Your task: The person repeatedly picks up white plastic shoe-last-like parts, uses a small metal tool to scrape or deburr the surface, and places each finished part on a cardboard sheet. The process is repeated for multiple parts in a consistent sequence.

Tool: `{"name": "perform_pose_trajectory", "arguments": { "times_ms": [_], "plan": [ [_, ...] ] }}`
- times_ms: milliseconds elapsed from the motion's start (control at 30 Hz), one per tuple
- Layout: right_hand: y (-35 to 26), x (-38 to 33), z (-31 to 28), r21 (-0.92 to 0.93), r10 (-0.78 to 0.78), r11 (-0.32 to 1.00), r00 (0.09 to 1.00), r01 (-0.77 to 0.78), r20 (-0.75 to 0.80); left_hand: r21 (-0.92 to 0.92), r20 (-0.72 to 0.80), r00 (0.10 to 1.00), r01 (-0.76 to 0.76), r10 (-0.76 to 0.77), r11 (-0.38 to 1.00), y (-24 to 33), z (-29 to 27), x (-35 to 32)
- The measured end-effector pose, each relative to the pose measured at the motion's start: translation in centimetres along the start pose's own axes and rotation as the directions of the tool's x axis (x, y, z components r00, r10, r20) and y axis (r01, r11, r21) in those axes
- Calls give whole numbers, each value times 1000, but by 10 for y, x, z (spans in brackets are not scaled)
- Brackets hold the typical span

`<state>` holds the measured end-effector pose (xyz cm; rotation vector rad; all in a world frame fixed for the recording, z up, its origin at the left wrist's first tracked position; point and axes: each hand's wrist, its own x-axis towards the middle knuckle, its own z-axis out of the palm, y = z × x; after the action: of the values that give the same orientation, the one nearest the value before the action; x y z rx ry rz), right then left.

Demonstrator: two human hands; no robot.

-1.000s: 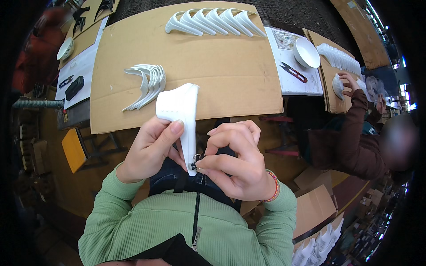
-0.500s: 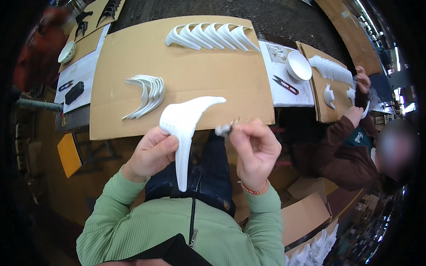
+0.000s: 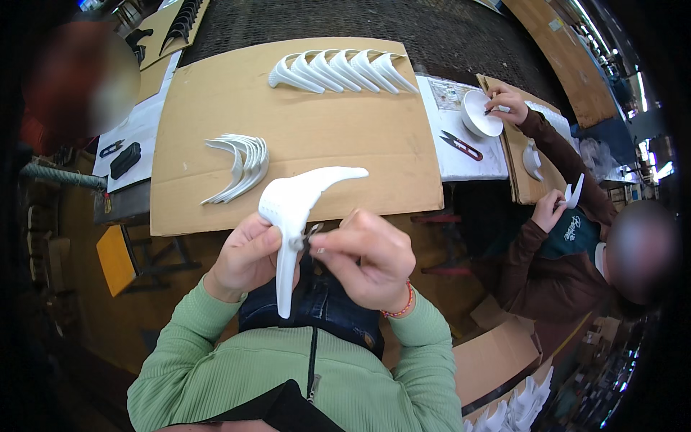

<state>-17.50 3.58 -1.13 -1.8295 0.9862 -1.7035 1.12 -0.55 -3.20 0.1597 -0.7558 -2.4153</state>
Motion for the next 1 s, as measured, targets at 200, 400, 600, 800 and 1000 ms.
{"name": "perform_pose_trajectory", "arguments": {
  "times_ms": [200, 400, 600, 800, 1000],
  "plan": [
    [-10, -2, 4, 27, -185, 983, 964, 183, 193, 17, -97, 993, -72, 73, 997, 2, 1, 7],
    [-12, -7, 3, 81, -204, 979, 917, 188, 342, 132, -135, 970, -186, 203, 974, 16, -6, 14],
    [-5, -17, -10, 44, 29, 998, 975, -39, 221, 528, -106, 854, -386, 509, 757, 90, -65, 37],
    [-2, -32, -20, -5, 214, 977, 976, -214, 46, 559, -408, 781, -197, 474, 805, 149, -148, 66],
    [1, -34, -23, -12, 273, 962, 962, -273, 13, 664, -484, 830, 143, 277, 734, 168, -178, 54]
  ]
}}
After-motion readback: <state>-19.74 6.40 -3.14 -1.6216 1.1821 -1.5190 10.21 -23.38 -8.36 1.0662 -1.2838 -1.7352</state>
